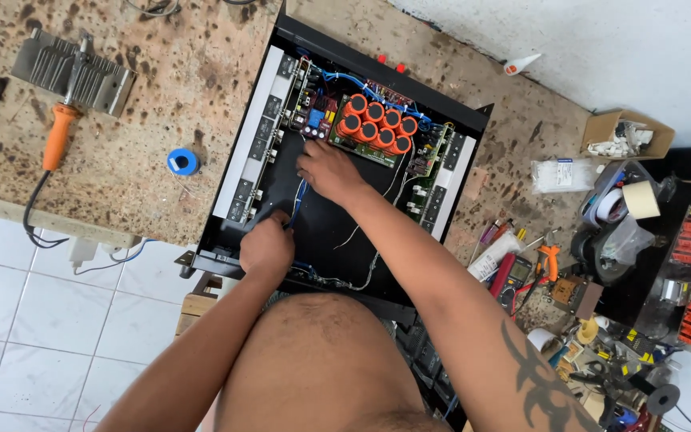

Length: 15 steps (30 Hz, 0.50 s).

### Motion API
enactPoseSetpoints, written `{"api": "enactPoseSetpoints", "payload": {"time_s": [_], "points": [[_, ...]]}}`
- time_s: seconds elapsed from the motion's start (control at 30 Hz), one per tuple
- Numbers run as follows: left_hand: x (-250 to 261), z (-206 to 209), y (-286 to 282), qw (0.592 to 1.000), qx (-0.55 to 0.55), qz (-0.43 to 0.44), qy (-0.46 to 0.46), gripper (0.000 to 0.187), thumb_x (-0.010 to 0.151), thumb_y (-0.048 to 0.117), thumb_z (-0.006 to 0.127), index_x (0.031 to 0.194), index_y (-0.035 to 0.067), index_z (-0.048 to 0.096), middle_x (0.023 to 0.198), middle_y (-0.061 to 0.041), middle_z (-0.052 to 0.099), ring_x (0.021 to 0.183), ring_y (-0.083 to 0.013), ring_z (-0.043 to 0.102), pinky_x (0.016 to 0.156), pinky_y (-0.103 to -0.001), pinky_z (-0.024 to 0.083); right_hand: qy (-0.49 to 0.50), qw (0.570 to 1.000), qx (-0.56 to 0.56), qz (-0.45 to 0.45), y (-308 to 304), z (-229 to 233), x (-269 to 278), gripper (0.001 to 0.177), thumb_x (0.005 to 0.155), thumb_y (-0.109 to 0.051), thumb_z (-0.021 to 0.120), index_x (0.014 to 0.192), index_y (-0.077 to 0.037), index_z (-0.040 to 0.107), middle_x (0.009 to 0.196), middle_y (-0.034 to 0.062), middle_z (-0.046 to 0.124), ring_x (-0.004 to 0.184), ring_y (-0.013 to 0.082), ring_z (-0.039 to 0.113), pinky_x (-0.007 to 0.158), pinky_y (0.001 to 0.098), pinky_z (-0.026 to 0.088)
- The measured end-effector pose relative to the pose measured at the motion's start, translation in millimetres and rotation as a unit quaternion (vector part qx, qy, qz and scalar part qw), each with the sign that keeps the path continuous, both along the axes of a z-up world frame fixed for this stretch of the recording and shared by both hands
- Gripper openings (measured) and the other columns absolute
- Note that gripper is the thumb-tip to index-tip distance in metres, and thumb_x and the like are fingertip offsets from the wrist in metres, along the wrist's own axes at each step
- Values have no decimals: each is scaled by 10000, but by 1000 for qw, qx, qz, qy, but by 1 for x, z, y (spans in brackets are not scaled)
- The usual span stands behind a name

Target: The person works on the internal wiring of an open electronic device, handling wires and applying a substance from a small white bottle to connections on the circuit board.

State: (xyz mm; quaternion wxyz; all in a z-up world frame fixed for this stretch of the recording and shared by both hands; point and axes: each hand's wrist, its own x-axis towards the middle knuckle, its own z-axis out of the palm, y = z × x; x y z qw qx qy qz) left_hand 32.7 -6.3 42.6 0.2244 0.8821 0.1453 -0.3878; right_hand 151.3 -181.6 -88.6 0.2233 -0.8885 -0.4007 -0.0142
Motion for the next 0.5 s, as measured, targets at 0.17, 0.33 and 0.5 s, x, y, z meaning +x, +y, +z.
{"api": "enactPoseSetpoints", "payload": {"time_s": [0.17, 0.33, 0.5], "points": [[-6, -11, 2, 1000, -5, 12, -8, 313, 1035, 302, 598, 1302, 160, 681, 987, -135, 762, 914, -349, 767, 766, -501, 648, 68, 997, -21, 7, -9, 7, 7, 106, 963, -149, 617, 1035, -74, 638, 975, 111, 552, 828, 379, 579, 591, 473, 512], [1, 0, 3, 1000, -10, 22, 12, 316, 1038, 287, 596, 1311, 153, 682, 998, -155, 765, 935, -361, 764, 788, -502, 647, 83, 991, -106, -12, -22, 32, 6, 133, 960, -113, 623, 1084, -62, 621, 1080, 96, 533, 828, 347, 591, 543, 426, 510], [-4, -8, 4, 1000, -14, 24, 2, 279, 1039, 285, 575, 1290, 201, 666, 981, -131, 764, 936, -355, 764, 806, -495, 642, 53, 990, -115, -65, -21, 29, 0, 194, 999, -200, 546, 1153, -103, 615, 1054, 104, 540, 726, 350, 635, 499, 456, 520]]}}
